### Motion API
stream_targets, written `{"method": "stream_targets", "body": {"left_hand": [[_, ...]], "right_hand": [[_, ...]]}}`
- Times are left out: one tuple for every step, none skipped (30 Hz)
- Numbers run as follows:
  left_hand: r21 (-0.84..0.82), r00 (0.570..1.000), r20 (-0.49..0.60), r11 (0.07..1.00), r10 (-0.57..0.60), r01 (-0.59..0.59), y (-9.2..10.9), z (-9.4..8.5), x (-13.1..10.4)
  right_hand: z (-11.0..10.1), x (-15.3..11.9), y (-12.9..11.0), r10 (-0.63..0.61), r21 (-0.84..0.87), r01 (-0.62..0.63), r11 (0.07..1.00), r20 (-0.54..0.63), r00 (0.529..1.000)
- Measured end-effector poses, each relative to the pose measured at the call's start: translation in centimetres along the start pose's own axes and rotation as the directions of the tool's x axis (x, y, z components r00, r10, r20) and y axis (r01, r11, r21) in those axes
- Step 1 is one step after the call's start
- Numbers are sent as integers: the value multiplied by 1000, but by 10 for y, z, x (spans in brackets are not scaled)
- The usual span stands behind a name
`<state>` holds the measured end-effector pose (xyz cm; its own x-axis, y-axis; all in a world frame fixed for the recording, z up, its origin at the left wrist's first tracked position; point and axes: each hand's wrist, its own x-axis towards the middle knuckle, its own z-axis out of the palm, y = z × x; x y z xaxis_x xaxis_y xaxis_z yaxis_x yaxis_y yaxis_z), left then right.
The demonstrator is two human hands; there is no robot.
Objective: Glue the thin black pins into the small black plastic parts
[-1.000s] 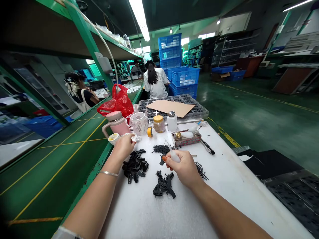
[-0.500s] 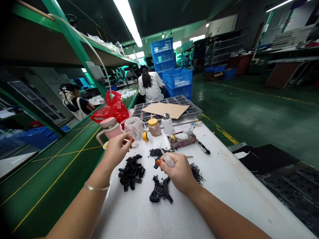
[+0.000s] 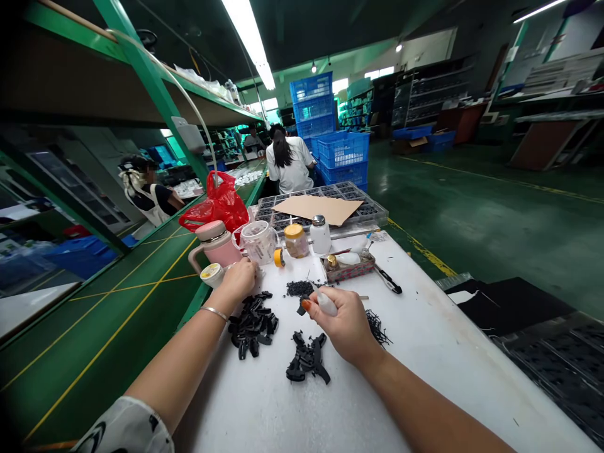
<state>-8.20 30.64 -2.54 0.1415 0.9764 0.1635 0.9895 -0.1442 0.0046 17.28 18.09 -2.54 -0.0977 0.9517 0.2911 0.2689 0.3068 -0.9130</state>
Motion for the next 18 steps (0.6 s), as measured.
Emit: {"method": "stream_targets", "body": {"left_hand": [[-1, 1000, 3, 1000, -8, 8, 0, 0, 2], [-6, 1000, -3, 1000, -16, 16, 1, -1, 3], [-17, 1000, -17, 1000, -22, 21, 2, -5, 2], [-32, 999, -37, 999, -25, 24, 4, -11, 0], [-50, 998, -64, 999, -22, 19, 7, -18, -5], [-83, 996, -90, 997, -12, 4, 10, -26, -11], [-124, 994, -110, 992, 5, -19, 15, -35, -19], [-190, 991, -128, 980, 32, -56, 20, -43, -28], [-385, 987, -152, 917, 53, -109, 27, -52, -39], [-547, 985, -157, 824, 73, -148, 34, -59, -50], [-646, 985, -143, 744, 100, -169, 42, -65, -61], [-707, 985, -117, 685, 129, -174, 51, -70, -71], [-742, 984, -100, 647, 147, -172, 58, -74, -80], [-758, 984, -93, 629, 154, -171, 66, -76, -87], [-756, 982, -98, 630, 162, -180, 72, -76, -92], [-741, 979, -118, 641, 167, -199, 77, -76, -97], [-714, 973, -150, 661, 176, -230, 81, -75, -99], [-678, 963, -188, 685, 192, -268, 83, -74, -101]], "right_hand": [[-1, 0, 0, -2, 0, 2, 1000, -12, 1000], [-2, 1, 0, -2, 3, 2, 1000, -25, 1000], [-3, 1, -1, -2, 7, 2, 1000, -36, 999], [-4, 1, -1, -2, 11, 2, 1000, -44, 999], [-4, 2, -2, -3, 13, 4, 1000, -51, 999], [-5, 1, -3, -7, 13, 8, 1000, -52, 999], [-5, 1, -5, -16, 10, 17, 1000, -52, 999], [-4, 0, -6, -30, 4, 30, 1000, -50, 998], [-4, -1, -8, -50, -5, 49, 999, -49, 998], [-3, -2, -9, -72, -16, 72, 997, -49, 996], [-3, -3, -11, -95, -27, 94, 995, -51, 994], [-2, -4, -12, -116, -36, 115, 993, -53, 992], [-2, -4, -13, -133, -43, 131, 990, -56, 990], [-1, -5, -13, -144, -46, 142, 989, -59, 988], [-1, -5, -14, -150, -46, 147, 988, -60, 987], [0, -5, -14, -152, -43, 149, 988, -58, 987], [0, -5, -13, -152, -39, 150, 988, -54, 987], [0, -5, -13, -154, -33, 152, 988, -46, 987]]}}
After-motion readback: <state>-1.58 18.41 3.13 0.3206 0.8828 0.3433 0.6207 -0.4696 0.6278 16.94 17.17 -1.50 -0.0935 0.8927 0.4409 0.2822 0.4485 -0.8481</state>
